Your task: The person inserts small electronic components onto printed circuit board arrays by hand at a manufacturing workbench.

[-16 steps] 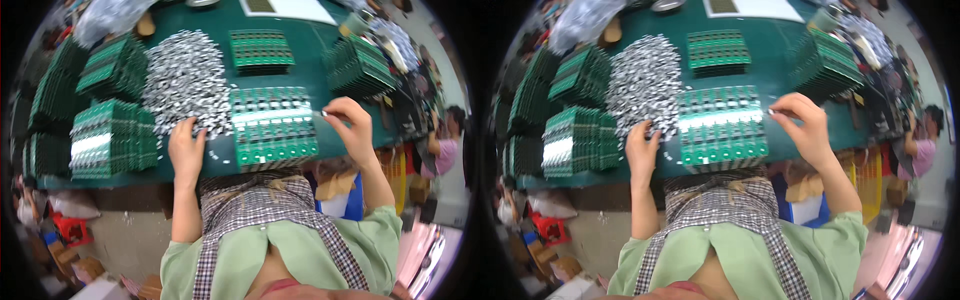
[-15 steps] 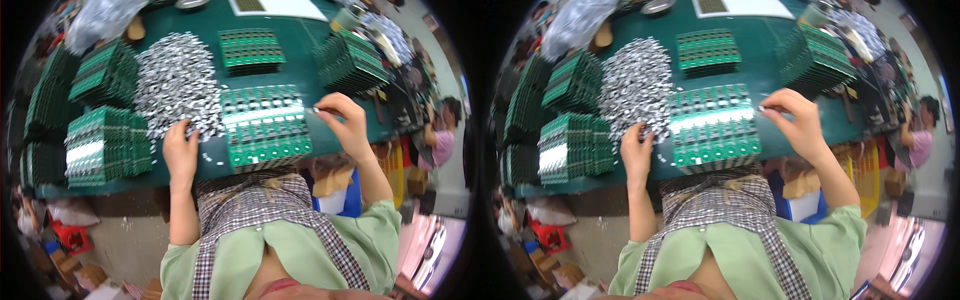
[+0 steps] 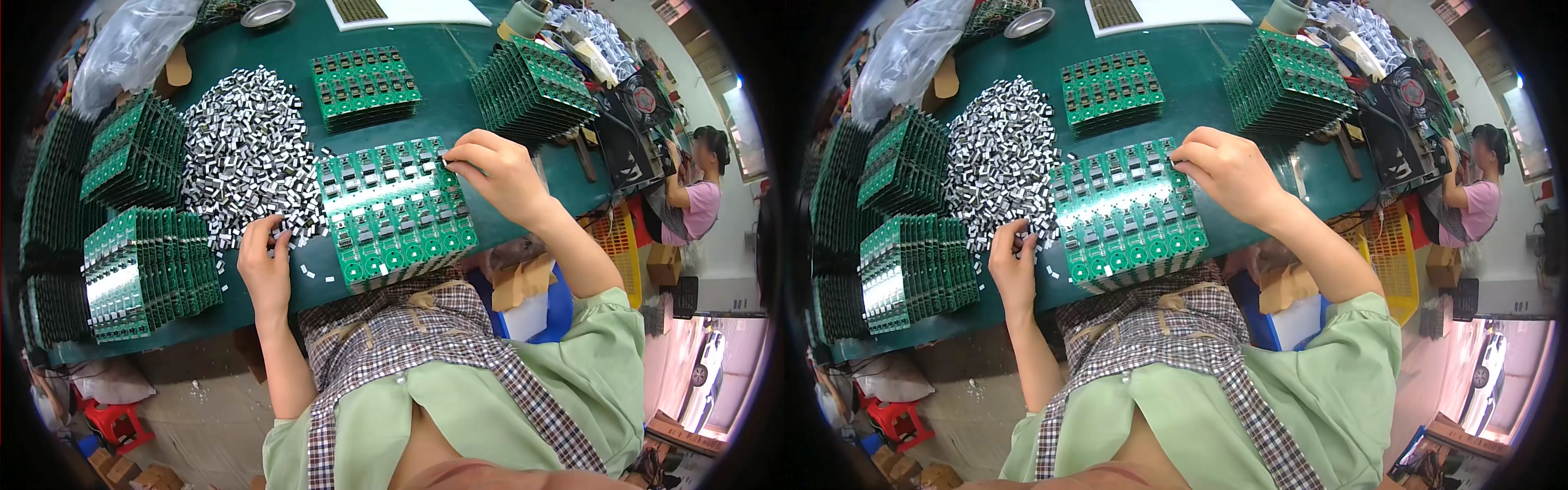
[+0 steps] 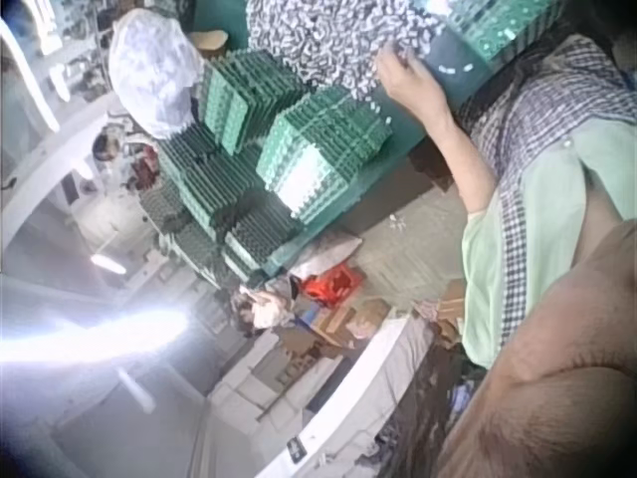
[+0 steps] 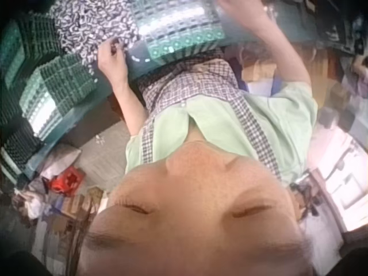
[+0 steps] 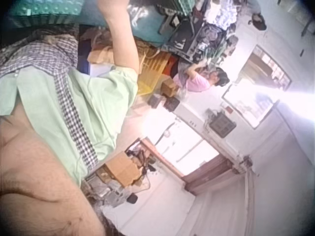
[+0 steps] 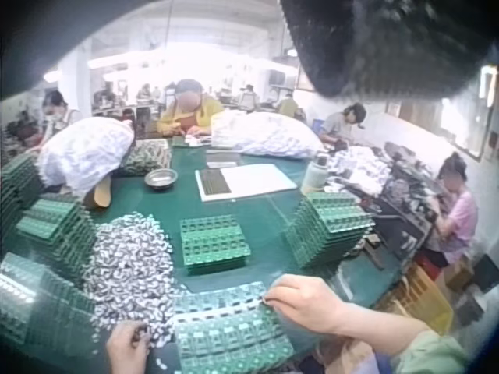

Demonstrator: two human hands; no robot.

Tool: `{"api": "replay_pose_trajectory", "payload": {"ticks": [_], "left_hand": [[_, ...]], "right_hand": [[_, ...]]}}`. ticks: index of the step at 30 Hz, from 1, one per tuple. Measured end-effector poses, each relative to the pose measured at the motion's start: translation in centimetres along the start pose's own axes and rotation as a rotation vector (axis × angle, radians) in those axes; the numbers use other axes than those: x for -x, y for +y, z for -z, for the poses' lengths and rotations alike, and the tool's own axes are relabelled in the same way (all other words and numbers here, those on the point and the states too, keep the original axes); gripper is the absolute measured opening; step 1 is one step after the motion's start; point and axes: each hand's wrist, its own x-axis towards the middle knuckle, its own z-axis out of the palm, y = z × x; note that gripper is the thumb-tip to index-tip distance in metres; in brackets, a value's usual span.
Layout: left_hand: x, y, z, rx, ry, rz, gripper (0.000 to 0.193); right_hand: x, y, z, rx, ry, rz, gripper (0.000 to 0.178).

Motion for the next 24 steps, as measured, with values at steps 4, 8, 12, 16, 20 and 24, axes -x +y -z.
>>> {"api": "replay_pose_trajectory", "payload": {"ticks": [4, 8, 12, 16, 20, 24], "left_hand": [[-0.2, -0.7, -0.4, -0.005, 0.015, -0.066, 0.023], [-0.2, -0.7, -0.4, -0.046, -0.025, -0.108, 0.022], [-0.1, 0.1, 0.9, -0.126, -0.077, -0.197, 0.024], [0.2, 0.1, 1.7, -0.066, -0.121, -0.243, 0.022], [0.3, -0.6, 1.7, -0.066, -0.115, -0.256, 0.015], [0.2, -0.9, 1.4, -0.130, -0.074, -0.273, 0.015]], "right_hand": [[-0.4, 0.1, 0.0, 0.029, -0.009, 0.042, 0.010], [-0.6, 0.0, 0.0, 0.078, -0.016, 0.066, 0.010], [-0.6, -0.3, -0.3, 0.181, -0.029, 0.124, 0.013], [-0.7, -1.8, 0.6, 0.182, 0.006, 0.196, 0.016], [-0.7, -3.1, 0.9, 0.173, 0.073, 0.136, 0.016], [-0.9, -3.9, 1.1, 0.142, 0.098, 0.143, 0.013]]}}
